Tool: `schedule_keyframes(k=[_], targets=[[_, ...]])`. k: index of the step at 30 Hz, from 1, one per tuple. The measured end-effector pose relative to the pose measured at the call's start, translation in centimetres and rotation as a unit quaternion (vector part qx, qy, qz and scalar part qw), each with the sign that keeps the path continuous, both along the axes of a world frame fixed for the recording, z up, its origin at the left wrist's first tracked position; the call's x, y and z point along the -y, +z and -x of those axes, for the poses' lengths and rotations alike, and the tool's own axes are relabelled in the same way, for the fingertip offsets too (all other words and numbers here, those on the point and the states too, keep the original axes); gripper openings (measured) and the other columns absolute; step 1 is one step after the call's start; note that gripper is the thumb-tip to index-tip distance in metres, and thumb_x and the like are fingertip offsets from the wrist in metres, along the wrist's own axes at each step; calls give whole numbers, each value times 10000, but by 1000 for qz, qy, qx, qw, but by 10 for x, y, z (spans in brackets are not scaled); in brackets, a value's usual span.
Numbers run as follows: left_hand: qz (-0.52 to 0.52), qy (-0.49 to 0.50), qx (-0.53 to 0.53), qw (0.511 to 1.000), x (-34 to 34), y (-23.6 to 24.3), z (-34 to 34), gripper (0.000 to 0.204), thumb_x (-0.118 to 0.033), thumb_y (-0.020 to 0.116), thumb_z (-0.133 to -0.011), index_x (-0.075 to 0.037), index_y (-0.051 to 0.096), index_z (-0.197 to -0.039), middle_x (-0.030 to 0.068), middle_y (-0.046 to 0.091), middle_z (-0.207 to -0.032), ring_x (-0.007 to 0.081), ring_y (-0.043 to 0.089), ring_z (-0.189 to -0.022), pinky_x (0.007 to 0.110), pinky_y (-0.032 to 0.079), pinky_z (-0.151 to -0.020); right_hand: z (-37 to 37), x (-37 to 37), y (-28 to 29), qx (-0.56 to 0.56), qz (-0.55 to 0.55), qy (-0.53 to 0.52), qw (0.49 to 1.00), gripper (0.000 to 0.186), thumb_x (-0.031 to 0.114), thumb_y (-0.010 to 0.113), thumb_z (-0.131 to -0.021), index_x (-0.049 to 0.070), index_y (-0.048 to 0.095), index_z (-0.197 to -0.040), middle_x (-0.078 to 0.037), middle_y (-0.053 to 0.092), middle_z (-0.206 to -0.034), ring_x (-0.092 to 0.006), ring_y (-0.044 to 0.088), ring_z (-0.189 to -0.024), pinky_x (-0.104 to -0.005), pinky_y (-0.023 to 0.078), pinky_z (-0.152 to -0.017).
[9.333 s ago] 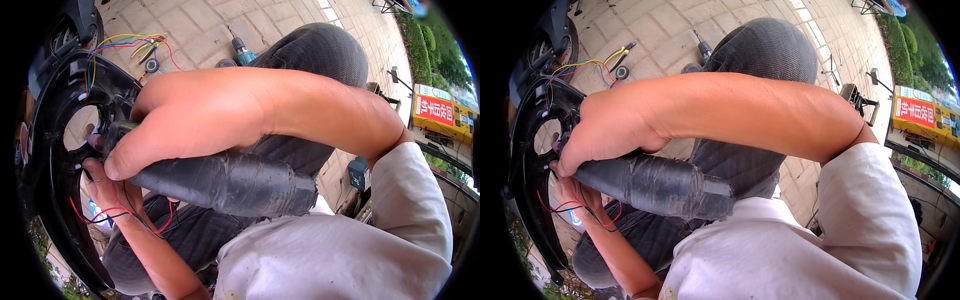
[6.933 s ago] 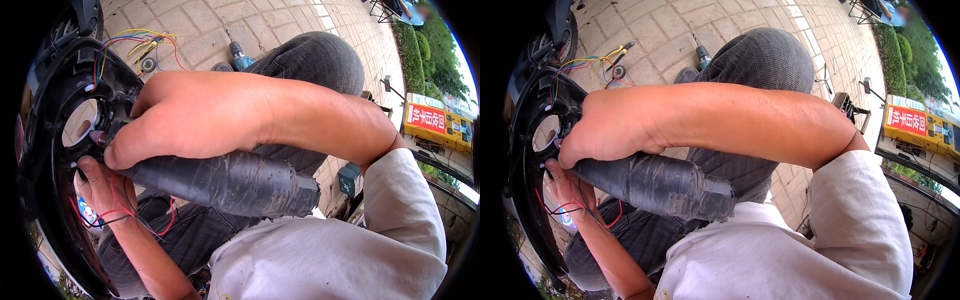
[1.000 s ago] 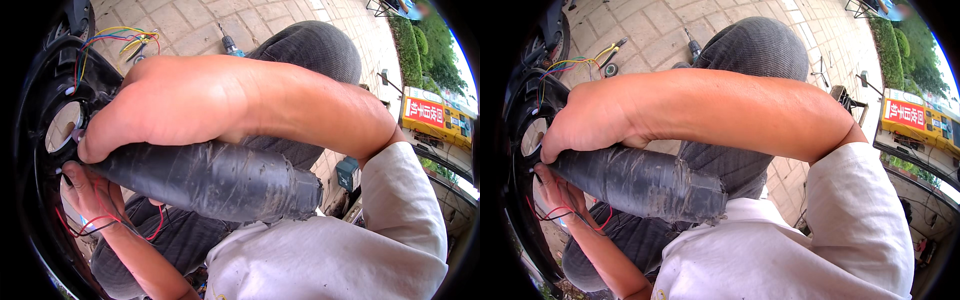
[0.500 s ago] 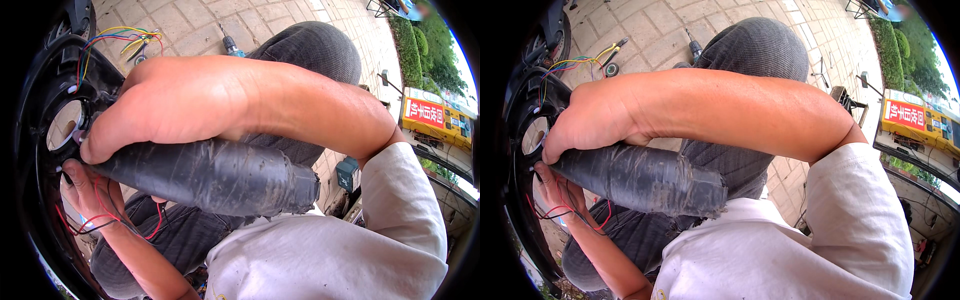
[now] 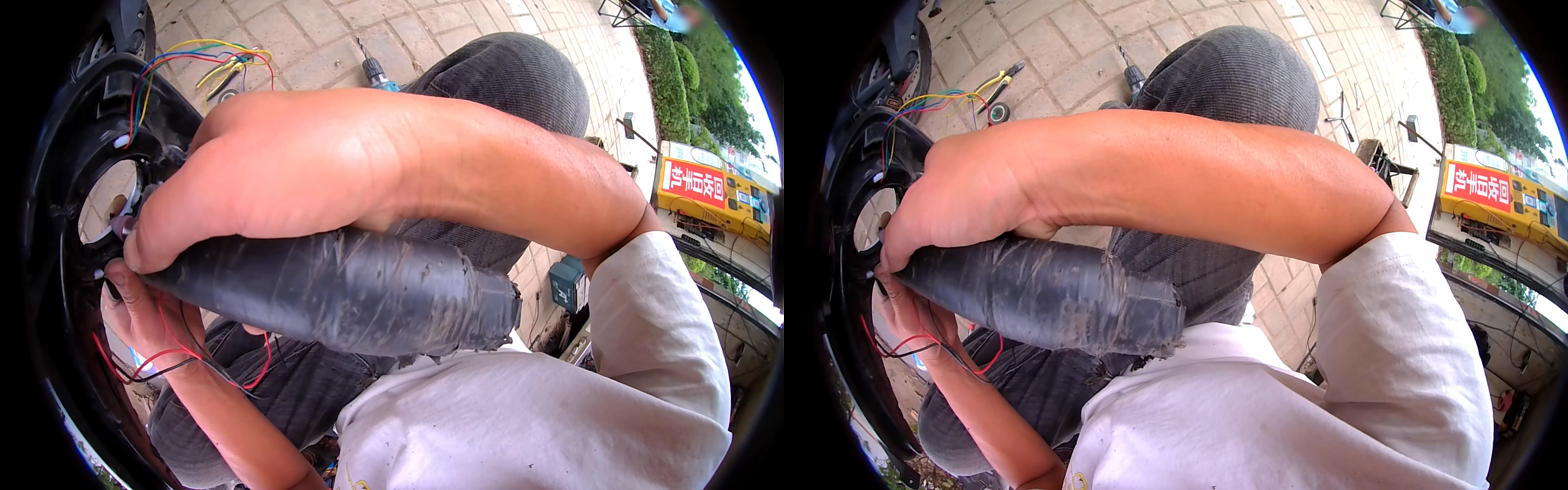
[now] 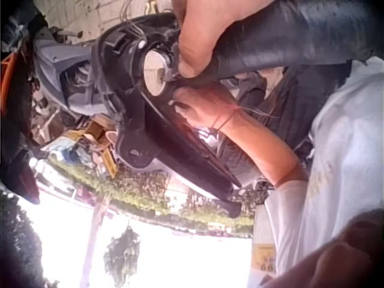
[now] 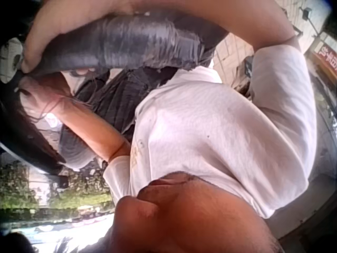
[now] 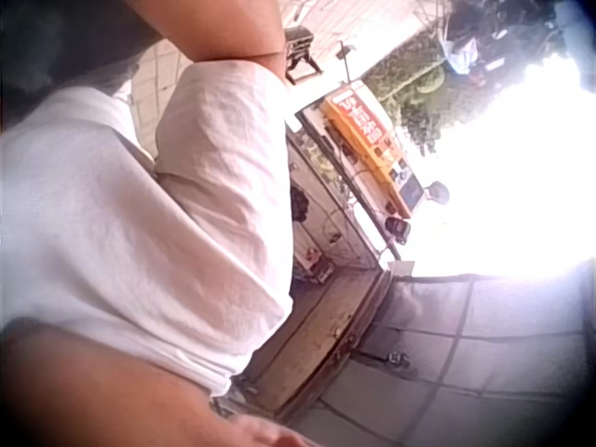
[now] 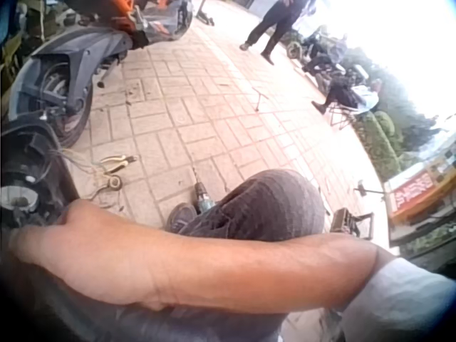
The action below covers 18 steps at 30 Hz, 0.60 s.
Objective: The person is sitting on the ground repairing a scooter headlight assembly. They use a power drill to remove and install screws on the black plastic housing while manipulating internal wires.
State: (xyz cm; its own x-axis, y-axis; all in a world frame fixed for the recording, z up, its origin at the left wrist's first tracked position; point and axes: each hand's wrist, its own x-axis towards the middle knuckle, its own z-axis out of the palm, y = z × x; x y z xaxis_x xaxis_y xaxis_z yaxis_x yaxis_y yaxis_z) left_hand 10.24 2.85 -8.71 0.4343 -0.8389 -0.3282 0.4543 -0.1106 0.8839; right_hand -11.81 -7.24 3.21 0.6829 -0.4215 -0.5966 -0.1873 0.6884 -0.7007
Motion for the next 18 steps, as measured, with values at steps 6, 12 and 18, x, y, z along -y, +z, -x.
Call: schedule_keyframes(k=[6, 12, 18], targets=[[-10, -13, -12, 1000, -1, 4, -1, 544, -364, 500, -1017, 85, 449, -1320, 182, 583, -1256, 255, 592, -1120, 398, 463, -980, 7, 1, 11, -71, 20, 42, 996, 401, 206, 722, -795, -118, 651, -1020, -180, 692, -937, -242, 681, -769, -373, 567, -640], [4, 0, -20, 1000, -1, 0, -1, 550, -360, 506, -1016, 104, 447, -1306, 188, 587, -1244, 258, 592, -1112, 402, 464, -969, 6, 1, 7, -53, 12, 23, 998, 385, 204, 712, -798, -115, 651, -1006, -174, 687, -916, -236, 675, -746, -368, 559, -618], [32, -39, -26, 998, -3, -5, -12, 553, -361, 538, -1002, 107, 462, -1287, 190, 587, -1241, 262, 588, -1117, 418, 466, -963, 5, 2, 6, -44, 1, 18, 999, 372, 215, 711, -794, -106, 657, -973, -157, 681, -877, -222, 665, -720, -360, 545, -598]])
